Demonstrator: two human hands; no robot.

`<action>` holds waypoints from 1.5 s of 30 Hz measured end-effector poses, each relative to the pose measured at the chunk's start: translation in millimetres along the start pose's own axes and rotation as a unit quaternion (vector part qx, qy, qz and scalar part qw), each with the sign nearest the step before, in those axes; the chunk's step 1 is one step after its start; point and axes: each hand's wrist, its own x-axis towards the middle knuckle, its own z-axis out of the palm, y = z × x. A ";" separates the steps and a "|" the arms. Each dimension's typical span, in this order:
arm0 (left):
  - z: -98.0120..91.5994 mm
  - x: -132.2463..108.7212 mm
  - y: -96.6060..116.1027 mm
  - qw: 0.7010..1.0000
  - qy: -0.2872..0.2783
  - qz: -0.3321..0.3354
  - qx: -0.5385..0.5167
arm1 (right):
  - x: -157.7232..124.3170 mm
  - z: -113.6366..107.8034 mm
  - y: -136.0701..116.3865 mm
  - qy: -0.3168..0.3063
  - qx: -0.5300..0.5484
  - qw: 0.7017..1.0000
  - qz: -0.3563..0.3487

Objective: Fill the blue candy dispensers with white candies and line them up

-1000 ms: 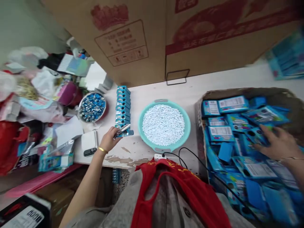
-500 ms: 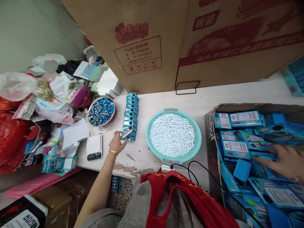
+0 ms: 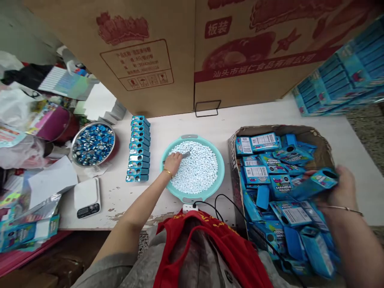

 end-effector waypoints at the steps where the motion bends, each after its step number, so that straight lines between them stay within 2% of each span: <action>1: 5.5 4.5 6.1 1.000 -0.006 0.018 0.003 | -9.9 4.0 -10.9 -0.058 0.073 0.994 0.053; 3: 17.6 5.7 19.0 0.998 -0.028 0.062 -0.012 | -36.9 21.3 -32.7 -0.186 0.232 0.940 0.167; 5: 29.9 -0.3 32.2 0.994 -0.050 0.097 -0.031 | -68.1 47.3 -51.3 -0.293 0.340 0.866 0.220; 7: 40.6 -8.8 43.6 0.990 -0.067 0.116 -0.043 | -96.5 74.8 -64.8 -0.353 0.409 0.806 0.243; 9: 48.3 -16.5 50.7 0.986 -0.079 0.124 -0.076 | -117.0 97.6 -73.5 -0.393 0.457 0.759 0.248; 11: 51.4 -21.8 51.9 0.980 -0.087 0.125 -0.125 | -127.8 113.6 -78.8 -0.404 0.487 0.735 0.244; 13: 48.4 -25.5 46.7 0.973 -0.088 0.123 -0.175 | -130.0 124.5 -81.0 -0.366 0.500 0.751 0.227; 16: 30.4 -31.0 29.8 0.960 -0.065 0.125 -0.241 | -123.1 138.5 -78.3 -0.258 0.469 0.830 0.156; 20: -15.9 -42.5 4.2 0.949 -0.009 0.154 -0.274 | -110.7 159.0 -67.5 -0.191 0.341 0.920 0.013; 23: -56.1 -51.5 -5.1 0.951 0.012 0.179 -0.253 | -107.0 174.1 -63.2 -0.168 0.204 0.959 -0.098; 26: -90.0 -56.2 -0.2 0.959 0.001 0.197 -0.203 | -109.4 187.3 -66.5 -0.175 0.126 0.957 -0.194; 30: -121.8 -55.1 26.8 0.975 -0.068 0.200 -0.069 | -117.9 198.7 -76.0 -0.190 0.091 0.937 -0.278; 32: -133.8 -54.3 46.2 0.978 -0.106 0.176 0.019 | -121.9 201.3 -78.9 -0.192 0.080 0.932 -0.298; 34: -144.1 -55.2 67.4 0.977 -0.121 0.152 0.093 | -124.5 202.8 -79.4 -0.191 0.073 0.929 -0.308; 37: -155.7 -59.6 94.9 0.970 -0.107 0.149 0.158 | -126.2 205.4 -76.9 -0.191 0.073 0.928 -0.312; 39: -159.9 -61.5 103.2 0.967 -0.098 0.161 0.173 | -125.9 207.5 -74.0 -0.190 0.078 0.928 -0.311; 42: -156.8 -55.8 90.5 0.967 -0.078 0.167 0.177 | -123.5 210.0 -68.1 -0.183 0.089 0.931 -0.302; 45: -134.7 -35.6 50.1 0.976 -0.028 0.101 0.193 | -119.6 209.5 -62.4 -0.169 0.099 0.942 -0.273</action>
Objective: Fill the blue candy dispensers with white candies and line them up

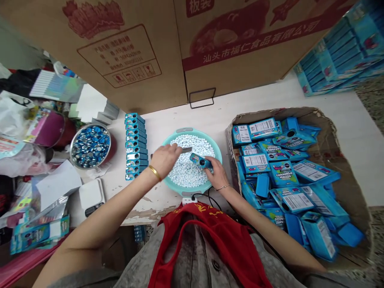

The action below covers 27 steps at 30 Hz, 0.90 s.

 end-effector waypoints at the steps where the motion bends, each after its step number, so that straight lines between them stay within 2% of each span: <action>1: 17.0 7.1 -11.7 0.999 0.007 -0.038 0.007 | 0.2 -1.5 1.4 0.008 0.004 1.000 0.011; 3: 54.0 22.8 -29.8 0.995 0.001 -0.095 0.012 | 1.3 -5.1 2.3 0.021 0.013 0.999 0.027; 6: 102.9 44.5 -32.3 0.996 -0.001 -0.081 -0.034 | 4.4 -10.4 -0.5 0.044 0.028 0.998 0.042; 10: 139.8 58.4 7.2 0.991 -0.012 -0.001 -0.130 | 8.7 -17.1 -4.6 0.079 0.040 0.994 0.068; 13: 154.2 55.0 40.8 0.976 -0.027 0.030 -0.212 | 11.3 -22.6 -2.6 0.080 0.046 0.992 0.091; 15: 160.7 48.0 53.3 0.960 -0.035 0.028 -0.277 | 12.8 -25.9 0.8 0.082 0.053 0.990 0.102; 18: 163.2 33.7 54.4 0.930 -0.040 0.035 -0.363 | 14.6 -30.3 4.9 0.092 0.052 0.989 0.101; 21: 152.5 16.7 40.5 0.909 -0.017 0.053 -0.413 | 15.3 -33.6 4.0 0.087 0.033 0.992 0.090; 24: 127.3 -0.9 20.7 0.899 0.028 0.076 -0.431 | 13.7 -33.6 0.2 0.074 0.010 0.995 0.068; 27: 90.9 -14.4 3.8 0.905 0.061 0.100 -0.410 | 10.4 -27.5 -1.6 0.049 -0.012 0.998 0.030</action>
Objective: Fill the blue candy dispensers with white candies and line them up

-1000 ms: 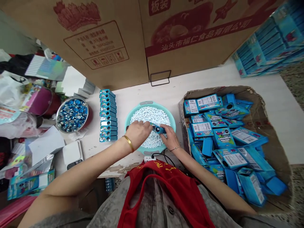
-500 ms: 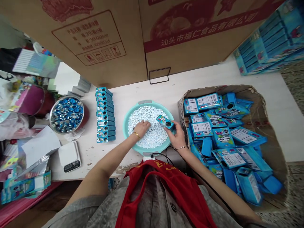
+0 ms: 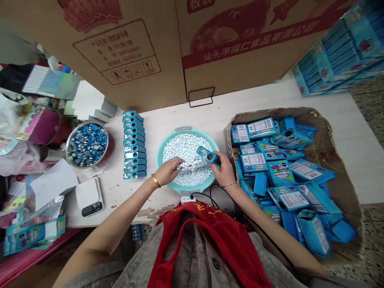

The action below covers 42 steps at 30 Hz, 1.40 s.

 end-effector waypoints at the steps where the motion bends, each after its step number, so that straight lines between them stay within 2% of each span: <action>1: -11.6 -0.4 8.3 1.000 -0.001 0.004 0.018 | -1.5 3.0 -0.1 -0.011 -0.005 1.000 -0.014; 5: -46.3 9.4 50.1 0.987 -0.061 -0.028 0.147 | -6.7 16.1 -1.7 -0.043 -0.011 0.997 -0.056; 9: -58.5 26.1 96.3 0.942 -0.140 -0.077 0.295 | -9.1 24.3 -5.5 -0.052 -0.011 0.995 -0.083; 13: -55.1 34.9 131.1 0.926 -0.122 -0.082 0.349 | -9.4 27.0 -6.9 -0.052 -0.004 0.996 -0.079; 16: -54.0 34.6 139.2 0.924 -0.103 -0.067 0.361 | -9.4 27.1 -5.0 -0.052 0.002 0.996 -0.073; 19: -59.0 29.5 121.2 0.928 -0.106 -0.052 0.355 | -9.4 25.6 -0.6 -0.048 0.000 0.996 -0.069; 21: -60.7 24.0 91.7 0.929 -0.101 -0.065 0.351 | -9.2 23.5 3.2 -0.038 -0.001 0.997 -0.063; 23: -54.8 18.0 52.0 0.927 -0.091 -0.106 0.347 | -8.4 20.5 6.7 -0.028 0.002 0.998 -0.047; 26: -24.9 12.9 -5.8 0.931 -0.108 -0.181 0.298 | -5.9 15.2 9.7 -0.018 0.009 1.000 -0.012; 28: 6.4 15.7 -29.4 0.945 -0.130 -0.187 0.236 | -3.8 12.0 9.8 -0.009 0.012 1.000 0.003; 30: 40.1 24.6 -37.6 0.962 -0.135 -0.163 0.172 | -1.9 9.5 8.7 0.000 0.014 1.000 0.010; 32: 69.5 36.7 -35.3 0.974 -0.127 -0.137 0.126 | -0.4 7.7 7.0 0.009 0.016 1.000 0.017; 35: 95.1 50.6 -27.7 0.982 -0.110 -0.122 0.092 | 1.5 5.5 4.8 0.024 0.016 0.999 0.032; 38: 95.0 50.0 -25.4 0.991 -0.084 -0.099 0.036 | 3.4 2.8 3.3 0.030 0.018 0.999 0.038; 42: 63.4 32.1 -20.5 0.998 -0.046 -0.038 -0.034 | 5.1 0.1 3.5 0.030 0.018 0.999 0.041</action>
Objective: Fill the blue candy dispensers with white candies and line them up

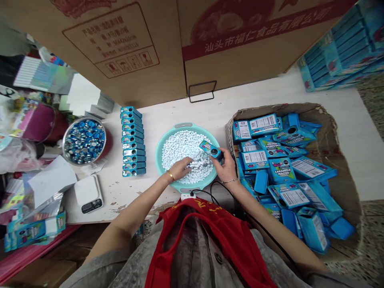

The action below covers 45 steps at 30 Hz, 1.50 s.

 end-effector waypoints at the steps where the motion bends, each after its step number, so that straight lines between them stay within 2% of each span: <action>1: -10.8 -6.6 4.1 1.000 0.004 0.013 0.000 | -0.1 0.1 0.6 -0.002 -0.002 1.000 -0.001; 6: -67.7 -29.7 42.7 0.997 0.006 0.036 0.065 | -5.5 7.2 4.4 -0.036 -0.018 0.998 -0.043; 9: -91.5 -29.2 74.4 0.986 -0.029 -0.008 0.166 | -11.0 14.2 4.2 -0.063 -0.022 0.995 -0.077; 12: -101.7 -21.4 107.2 0.951 -0.085 -0.064 0.291 | -15.7 19.5 1.9 -0.080 -0.027 0.991 -0.106; 14: -102.0 -16.4 128.5 0.926 -0.105 -0.074 0.354 | -17.9 21.8 0.2 -0.084 -0.030 0.989 -0.121; 17: -100.2 -14.3 155.1 0.906 -0.090 -0.068 0.408 | -19.6 23.9 -1.4 -0.084 -0.023 0.988 -0.126; 19: -102.4 -16.7 163.4 0.903 -0.083 -0.061 0.418 | -19.7 24.3 -0.9 -0.078 -0.015 0.989 -0.124; 21: -108.0 -20.0 157.8 0.906 -0.082 -0.058 0.412 | -18.9 23.4 1.0 -0.070 -0.008 0.990 -0.122; 22: -111.1 -21.2 148.5 0.909 -0.076 -0.062 0.405 | -18.2 22.4 2.5 -0.066 -0.005 0.991 -0.119; 25: -112.1 -18.6 96.5 0.920 -0.026 -0.101 0.377 | -15.2 18.0 7.5 -0.053 -0.001 0.994 -0.098; 27: -100.3 -10.5 51.6 0.921 0.011 -0.137 0.364 | -12.8 14.5 9.6 -0.039 0.000 0.996 -0.077; 29: -78.3 1.3 12.2 0.916 0.016 -0.170 0.362 | -10.4 11.1 9.5 -0.026 0.000 0.998 -0.057; 31: -50.3 13.8 -12.6 0.922 0.011 -0.167 0.348 | -8.3 8.2 7.5 -0.019 0.001 0.999 -0.041; 33: -21.5 24.1 -21.6 0.939 0.005 -0.139 0.314 | -6.7 5.8 4.4 -0.015 0.003 1.000 -0.027; 35: 3.9 30.4 -19.8 0.960 0.000 -0.107 0.260 | -5.4 4.2 1.7 -0.008 0.005 1.000 -0.014; 38: 29.2 32.0 -12.7 0.982 -0.008 -0.083 0.169 | -3.4 3.4 -0.1 0.000 0.006 1.000 0.006; 41: 34.7 24.2 -10.8 0.994 -0.011 -0.059 0.089 | -0.7 3.3 0.5 0.003 0.006 1.000 0.020; 43: 27.2 14.0 -11.0 0.999 -0.006 -0.027 0.035 | 1.2 2.7 1.6 0.003 0.009 1.000 0.020; 45: 12.1 0.6 -9.0 1.000 0.008 0.007 0.000 | 2.6 2.0 2.7 0.003 0.010 1.000 0.014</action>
